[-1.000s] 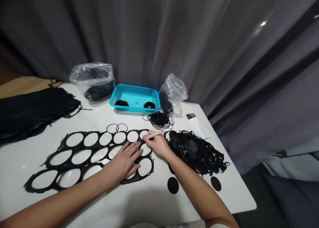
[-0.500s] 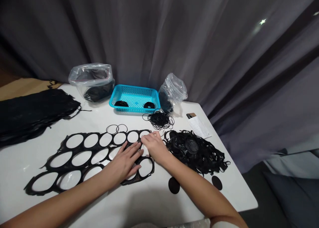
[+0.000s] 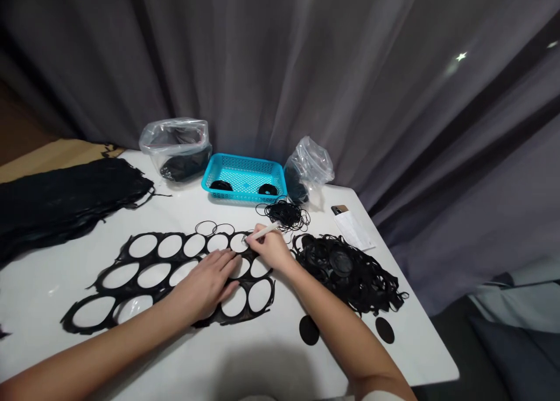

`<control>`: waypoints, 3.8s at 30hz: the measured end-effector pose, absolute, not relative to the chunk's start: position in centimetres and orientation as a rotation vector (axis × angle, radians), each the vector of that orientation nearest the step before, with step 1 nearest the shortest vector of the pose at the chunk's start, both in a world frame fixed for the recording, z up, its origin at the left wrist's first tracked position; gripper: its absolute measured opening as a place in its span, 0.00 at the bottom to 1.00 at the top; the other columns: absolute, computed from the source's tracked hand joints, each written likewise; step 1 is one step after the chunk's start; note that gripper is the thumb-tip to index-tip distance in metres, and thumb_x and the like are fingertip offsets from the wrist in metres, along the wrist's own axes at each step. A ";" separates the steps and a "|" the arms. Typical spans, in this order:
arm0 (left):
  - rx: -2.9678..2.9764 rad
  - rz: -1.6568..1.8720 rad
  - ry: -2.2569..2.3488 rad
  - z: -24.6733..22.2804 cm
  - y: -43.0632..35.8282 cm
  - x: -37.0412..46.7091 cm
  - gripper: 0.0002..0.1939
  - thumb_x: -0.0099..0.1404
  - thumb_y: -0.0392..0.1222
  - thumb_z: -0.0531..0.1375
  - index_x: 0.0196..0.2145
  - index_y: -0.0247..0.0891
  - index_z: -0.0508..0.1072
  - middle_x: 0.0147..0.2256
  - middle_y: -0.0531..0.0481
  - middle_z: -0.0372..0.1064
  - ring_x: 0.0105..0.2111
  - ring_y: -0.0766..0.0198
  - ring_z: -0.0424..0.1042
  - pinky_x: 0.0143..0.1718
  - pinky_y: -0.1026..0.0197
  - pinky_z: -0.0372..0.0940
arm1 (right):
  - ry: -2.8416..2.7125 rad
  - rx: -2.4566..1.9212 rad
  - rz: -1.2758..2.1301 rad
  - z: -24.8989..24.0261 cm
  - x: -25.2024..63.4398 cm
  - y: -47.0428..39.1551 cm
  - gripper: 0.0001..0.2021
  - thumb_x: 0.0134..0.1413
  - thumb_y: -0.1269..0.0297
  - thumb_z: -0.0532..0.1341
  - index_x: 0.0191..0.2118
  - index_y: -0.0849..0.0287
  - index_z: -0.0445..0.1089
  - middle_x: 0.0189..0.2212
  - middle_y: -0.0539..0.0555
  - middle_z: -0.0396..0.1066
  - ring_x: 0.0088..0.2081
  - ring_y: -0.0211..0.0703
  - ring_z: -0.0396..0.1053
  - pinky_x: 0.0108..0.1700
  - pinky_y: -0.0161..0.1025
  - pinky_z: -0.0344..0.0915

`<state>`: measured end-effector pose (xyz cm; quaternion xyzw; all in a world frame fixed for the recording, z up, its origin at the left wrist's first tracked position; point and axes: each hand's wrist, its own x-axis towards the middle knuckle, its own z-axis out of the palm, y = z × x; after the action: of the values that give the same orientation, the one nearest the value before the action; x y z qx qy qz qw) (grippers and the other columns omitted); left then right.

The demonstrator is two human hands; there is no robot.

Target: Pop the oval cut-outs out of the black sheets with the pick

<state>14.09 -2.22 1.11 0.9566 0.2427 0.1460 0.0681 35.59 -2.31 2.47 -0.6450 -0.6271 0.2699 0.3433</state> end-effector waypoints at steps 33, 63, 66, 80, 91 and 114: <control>2.789 0.489 0.638 -0.3 -1.8 11.8 0.21 0.69 0.40 0.59 0.58 0.37 0.66 0.61 0.37 0.64 0.65 0.46 0.59 0.63 0.43 0.59 | -1.510 -1.883 0.124 4.6 40.5 -0.3 0.10 0.66 0.63 0.50 0.31 0.55 0.58 0.30 0.55 0.69 0.33 0.45 0.63 0.40 0.41 0.56; 2.897 0.427 0.710 -0.6 -5.0 9.0 0.27 0.70 0.48 0.58 0.65 0.42 0.63 0.68 0.47 0.54 0.68 0.50 0.52 0.67 0.46 0.48 | -1.567 -1.574 0.828 0.8 30.9 -9.4 0.07 0.62 0.63 0.59 0.32 0.55 0.68 0.34 0.51 0.73 0.41 0.45 0.69 0.46 0.41 0.63; 2.891 0.413 0.711 -0.4 -5.0 9.0 0.27 0.69 0.47 0.59 0.64 0.43 0.63 0.68 0.48 0.54 0.68 0.50 0.52 0.67 0.46 0.48 | -1.593 -1.573 0.798 0.8 30.9 -9.4 0.07 0.63 0.64 0.59 0.32 0.55 0.67 0.34 0.51 0.73 0.41 0.46 0.69 0.46 0.42 0.63; 2.866 0.372 0.686 -0.5 -4.9 9.0 0.28 0.69 0.45 0.59 0.65 0.43 0.62 0.70 0.45 0.50 0.69 0.49 0.50 0.67 0.45 0.50 | -2.173 -1.374 0.272 0.8 30.8 -10.4 0.07 0.65 0.70 0.55 0.40 0.52 0.69 0.45 0.54 0.76 0.47 0.49 0.71 0.50 0.49 0.62; 2.940 0.402 0.646 0.4 -5.4 8.5 0.28 0.72 0.48 0.57 0.66 0.41 0.59 0.69 0.45 0.53 0.69 0.49 0.51 0.66 0.45 0.52 | -1.502 -1.810 0.229 4.9 39.2 -3.5 0.10 0.61 0.62 0.54 0.28 0.56 0.61 0.26 0.51 0.68 0.29 0.43 0.64 0.35 0.38 0.58; 2.951 0.455 0.804 -0.1 -12.7 8.6 0.20 0.71 0.36 0.54 0.59 0.34 0.67 0.54 0.42 0.70 0.54 0.46 0.64 0.56 0.46 0.57 | -1.609 -1.555 0.818 1.6 29.1 -15.1 0.05 0.60 0.68 0.61 0.33 0.56 0.72 0.34 0.51 0.75 0.41 0.45 0.70 0.47 0.41 0.65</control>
<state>8.56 -12.72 -0.05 0.9541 0.2599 0.1470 0.0246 29.10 -15.11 1.64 -0.6063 -0.6271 0.3189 0.3706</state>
